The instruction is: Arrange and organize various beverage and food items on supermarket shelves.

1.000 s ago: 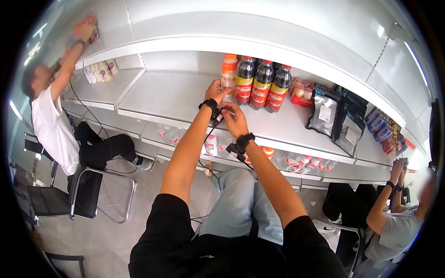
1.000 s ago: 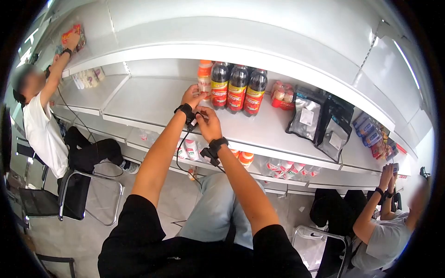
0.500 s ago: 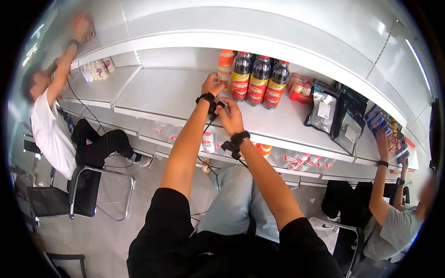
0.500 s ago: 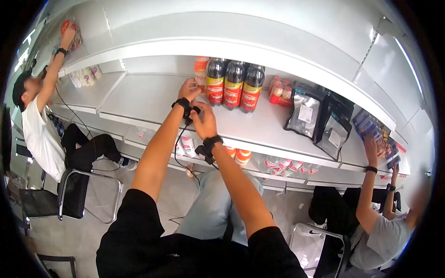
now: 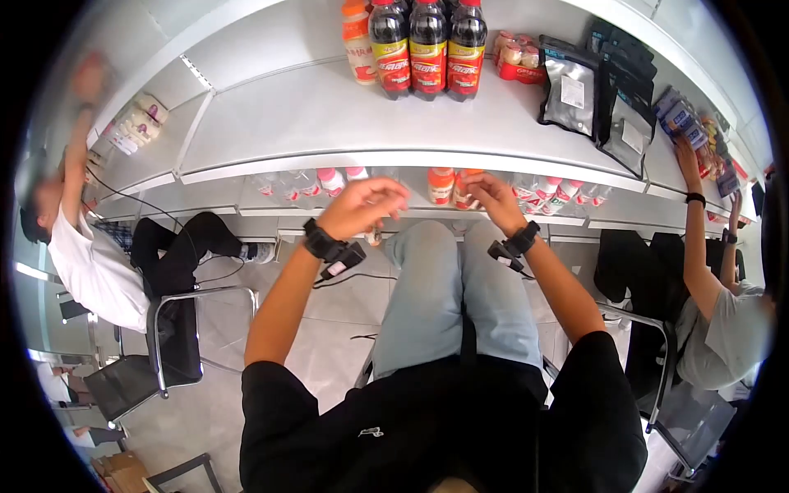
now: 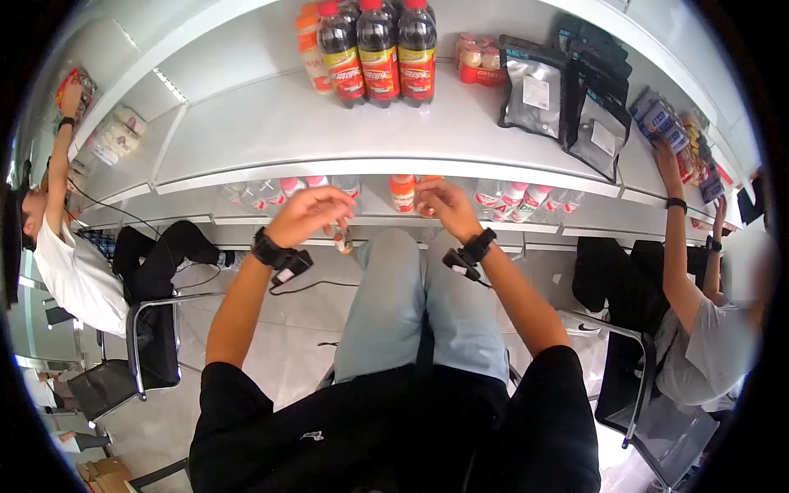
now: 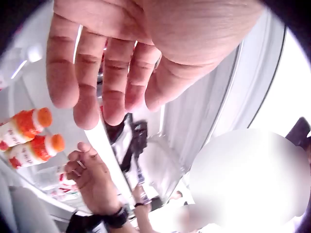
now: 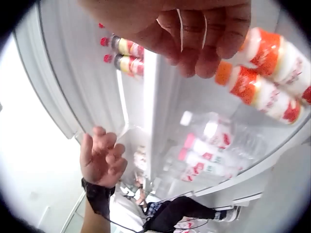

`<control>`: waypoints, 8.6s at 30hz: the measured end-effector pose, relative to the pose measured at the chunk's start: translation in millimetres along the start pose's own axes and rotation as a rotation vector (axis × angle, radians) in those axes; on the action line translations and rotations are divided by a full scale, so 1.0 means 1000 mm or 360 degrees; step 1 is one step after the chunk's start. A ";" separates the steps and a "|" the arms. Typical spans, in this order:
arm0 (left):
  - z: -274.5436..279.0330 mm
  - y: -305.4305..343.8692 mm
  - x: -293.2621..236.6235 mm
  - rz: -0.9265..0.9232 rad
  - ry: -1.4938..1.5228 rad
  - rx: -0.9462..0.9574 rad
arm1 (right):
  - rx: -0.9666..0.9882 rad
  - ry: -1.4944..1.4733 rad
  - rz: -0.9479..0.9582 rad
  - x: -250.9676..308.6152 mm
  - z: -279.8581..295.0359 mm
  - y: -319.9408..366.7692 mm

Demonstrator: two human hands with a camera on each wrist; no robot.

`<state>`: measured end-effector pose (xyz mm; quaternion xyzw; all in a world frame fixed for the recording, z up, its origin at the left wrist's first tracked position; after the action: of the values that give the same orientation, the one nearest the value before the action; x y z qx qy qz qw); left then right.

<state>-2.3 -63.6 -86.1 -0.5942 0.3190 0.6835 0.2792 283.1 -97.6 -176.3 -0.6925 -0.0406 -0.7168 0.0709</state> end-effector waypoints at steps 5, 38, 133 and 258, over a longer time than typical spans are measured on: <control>-0.043 -0.061 0.078 -0.0425 -0.0915 -0.0450 | -0.0156 0.0116 -0.0209 -0.034 0.026 0.036; -0.042 0.032 -0.084 -0.0576 -0.0092 -0.0458 | 0.0279 0.0055 0.0338 0.050 -0.067 0.055; 0.157 -0.081 0.027 -0.0638 -0.0198 -0.1442 | -0.0124 0.0270 0.0519 0.092 -0.150 -0.169; 0.160 -0.019 0.017 -0.0519 -0.0345 -0.0858 | 0.0302 0.0368 0.0608 0.105 -0.149 -0.145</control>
<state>-91.5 72.0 -90.4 -0.6137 -0.0041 0.7489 0.2500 109.9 17.2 -71.7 -0.5913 0.0323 -0.7578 0.2741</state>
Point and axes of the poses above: each hand's wrist, its own y-axis away from the middle knuckle, its own z-axis out of the back of the hand, x = y × z, the point moved 3 cm from there along -y, towards the middle knuckle, and after that the axes turned 2 degrees about x, right-handed, at the moved point
